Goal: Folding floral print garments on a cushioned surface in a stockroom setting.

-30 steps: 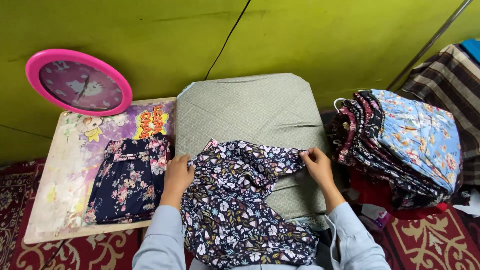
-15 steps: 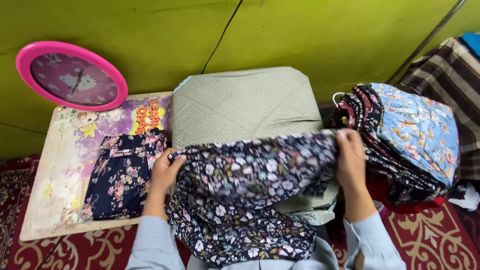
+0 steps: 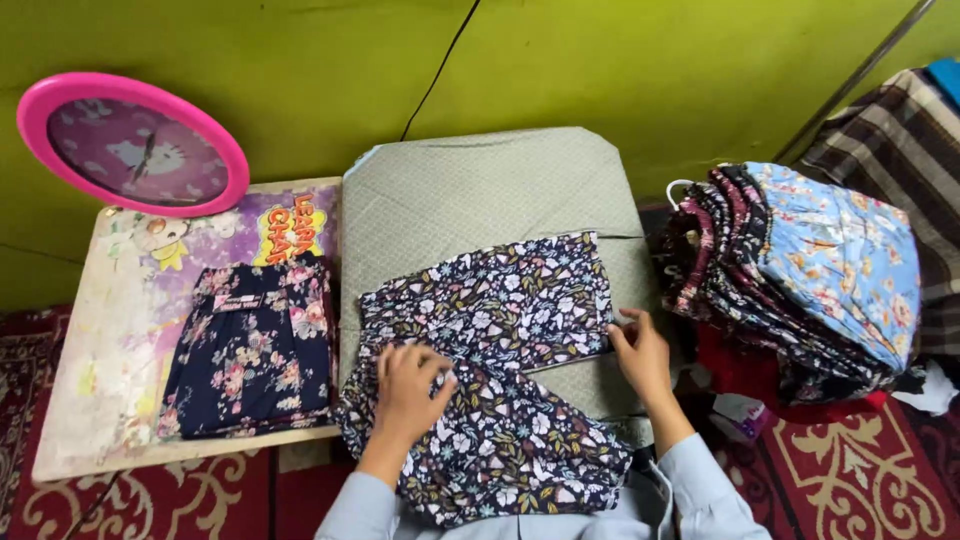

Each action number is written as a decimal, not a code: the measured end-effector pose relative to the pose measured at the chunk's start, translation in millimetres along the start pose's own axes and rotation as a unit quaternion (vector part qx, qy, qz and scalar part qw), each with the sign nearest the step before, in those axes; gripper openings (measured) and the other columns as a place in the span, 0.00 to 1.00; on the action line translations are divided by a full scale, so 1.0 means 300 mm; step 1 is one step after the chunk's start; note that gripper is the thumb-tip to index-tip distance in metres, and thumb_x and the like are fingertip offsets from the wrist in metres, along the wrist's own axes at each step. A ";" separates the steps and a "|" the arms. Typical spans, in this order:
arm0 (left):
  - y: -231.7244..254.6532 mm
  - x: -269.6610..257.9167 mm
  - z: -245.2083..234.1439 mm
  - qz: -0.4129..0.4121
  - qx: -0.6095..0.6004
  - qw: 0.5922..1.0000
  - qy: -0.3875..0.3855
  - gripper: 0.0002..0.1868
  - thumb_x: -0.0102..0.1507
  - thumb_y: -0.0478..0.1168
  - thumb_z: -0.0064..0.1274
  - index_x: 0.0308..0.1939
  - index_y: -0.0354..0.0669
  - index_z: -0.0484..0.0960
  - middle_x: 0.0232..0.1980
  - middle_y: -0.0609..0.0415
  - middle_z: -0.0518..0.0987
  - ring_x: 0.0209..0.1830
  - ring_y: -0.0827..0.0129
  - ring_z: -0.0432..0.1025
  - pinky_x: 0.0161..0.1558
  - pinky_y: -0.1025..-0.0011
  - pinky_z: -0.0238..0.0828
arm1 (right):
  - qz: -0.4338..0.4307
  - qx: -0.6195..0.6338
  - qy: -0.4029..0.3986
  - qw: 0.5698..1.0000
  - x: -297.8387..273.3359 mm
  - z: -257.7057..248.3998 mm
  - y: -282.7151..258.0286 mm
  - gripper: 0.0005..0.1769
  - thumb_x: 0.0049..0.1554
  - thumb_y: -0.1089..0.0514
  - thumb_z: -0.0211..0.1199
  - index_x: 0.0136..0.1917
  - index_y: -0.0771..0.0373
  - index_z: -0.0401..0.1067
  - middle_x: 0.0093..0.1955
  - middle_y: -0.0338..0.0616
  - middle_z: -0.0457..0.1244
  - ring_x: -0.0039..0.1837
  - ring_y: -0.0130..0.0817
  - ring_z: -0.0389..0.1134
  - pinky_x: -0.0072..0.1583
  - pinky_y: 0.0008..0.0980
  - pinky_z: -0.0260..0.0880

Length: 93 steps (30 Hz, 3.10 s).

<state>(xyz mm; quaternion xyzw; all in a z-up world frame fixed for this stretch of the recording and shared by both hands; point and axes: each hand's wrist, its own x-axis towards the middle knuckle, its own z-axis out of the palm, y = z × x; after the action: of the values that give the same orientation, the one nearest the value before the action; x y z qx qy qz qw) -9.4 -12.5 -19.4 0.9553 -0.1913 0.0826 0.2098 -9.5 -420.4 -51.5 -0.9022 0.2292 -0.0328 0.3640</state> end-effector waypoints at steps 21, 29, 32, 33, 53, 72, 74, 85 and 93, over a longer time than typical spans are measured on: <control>-0.041 -0.022 -0.003 0.020 0.035 0.999 0.007 0.09 0.68 0.53 0.45 0.39 0.58 0.76 0.56 0.62 0.79 0.67 0.63 0.67 0.70 0.49 0.49 | -0.067 0.350 0.007 0.934 0.099 -0.015 -0.036 0.23 0.55 0.68 0.62 0.63 0.58 0.69 0.44 0.34 0.58 0.50 0.24 0.61 0.54 0.25 0.62; -0.068 -0.079 -0.038 0.037 0.030 0.999 -0.008 0.13 0.70 0.53 0.38 0.38 0.54 0.71 0.45 0.54 0.84 0.61 0.63 0.74 0.71 0.44 0.49 | -0.069 0.325 -0.099 0.938 -0.083 -0.108 -0.092 0.40 0.53 0.66 0.70 0.76 0.59 0.62 0.62 0.55 0.64 0.67 0.43 0.63 0.67 0.44 0.63; -0.070 -0.082 -0.039 0.036 0.026 0.999 -0.018 0.13 0.70 0.53 0.37 0.38 0.54 0.71 0.46 0.54 0.84 0.62 0.62 0.73 0.72 0.43 0.48 | -0.067 0.342 -0.128 0.928 -0.071 -0.067 -0.036 0.45 0.48 0.69 0.73 0.77 0.59 0.62 0.53 0.46 0.65 0.57 0.34 0.66 0.60 0.35 0.69; -0.071 -0.083 -0.035 0.035 0.029 0.999 -0.021 0.13 0.70 0.54 0.37 0.38 0.56 0.70 0.47 0.55 0.84 0.62 0.62 0.73 0.72 0.43 0.48 | -0.069 0.367 -0.120 0.920 -0.072 -0.061 -0.024 0.42 0.49 0.71 0.71 0.75 0.61 0.63 0.46 0.42 0.65 0.50 0.31 0.67 0.55 0.31 0.71; 0.125 0.195 -0.139 0.032 0.009 0.997 -0.072 0.25 0.63 0.56 0.55 0.58 0.48 0.75 0.64 0.45 0.74 0.73 0.53 0.61 0.72 0.44 0.46 | -0.332 -0.312 0.005 0.890 -0.090 0.105 -0.461 0.20 0.48 0.44 0.72 0.53 0.47 0.76 0.51 0.42 0.69 0.52 0.44 0.73 0.51 0.45 0.75; 0.109 0.229 -0.127 -0.090 0.069 0.981 -0.160 0.68 0.42 0.82 0.56 0.79 0.53 0.56 0.82 0.41 0.50 0.82 0.42 0.41 0.69 0.26 0.22 | -0.301 -0.181 -0.124 0.928 -0.051 0.214 -0.459 0.54 0.60 0.18 0.42 0.82 0.61 0.50 0.84 0.56 0.45 0.85 0.49 0.41 0.77 0.66 0.19; 0.089 0.214 -0.095 -0.085 0.084 0.979 -0.162 0.66 0.43 0.79 0.57 0.79 0.54 0.54 0.82 0.42 0.49 0.82 0.42 0.41 0.69 0.25 0.25 | -0.385 -0.205 -0.131 0.890 -0.102 0.350 -0.497 0.54 0.60 0.18 0.41 0.83 0.58 0.48 0.85 0.51 0.44 0.85 0.44 0.39 0.78 0.64 0.18; 0.084 0.214 -0.097 -0.086 0.050 0.984 -0.145 0.68 0.44 0.82 0.55 0.80 0.54 0.53 0.83 0.43 0.47 0.82 0.43 0.38 0.69 0.26 0.17 | -0.259 -0.245 -0.093 0.930 0.230 0.203 -0.348 0.49 0.63 0.19 0.26 0.83 0.50 0.47 0.87 0.45 0.39 0.86 0.42 0.38 0.79 0.63 0.27; 0.030 0.167 -0.005 -0.068 0.046 0.996 0.028 0.40 0.65 0.66 0.41 0.76 0.51 0.61 0.81 0.39 0.53 0.81 0.43 0.44 0.70 0.27 0.27 | -0.284 -0.287 0.028 0.914 0.306 0.238 -0.188 0.14 0.58 0.42 0.64 0.55 0.45 0.70 0.59 0.36 0.64 0.76 0.40 0.60 0.77 0.73 0.39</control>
<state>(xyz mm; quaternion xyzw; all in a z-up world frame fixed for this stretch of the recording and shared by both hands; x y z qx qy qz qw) 32.5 -35.9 -2.7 0.9719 -0.1161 0.1036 0.1764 110.6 -379.3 -75.7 -0.9936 -0.0264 -0.0928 0.0579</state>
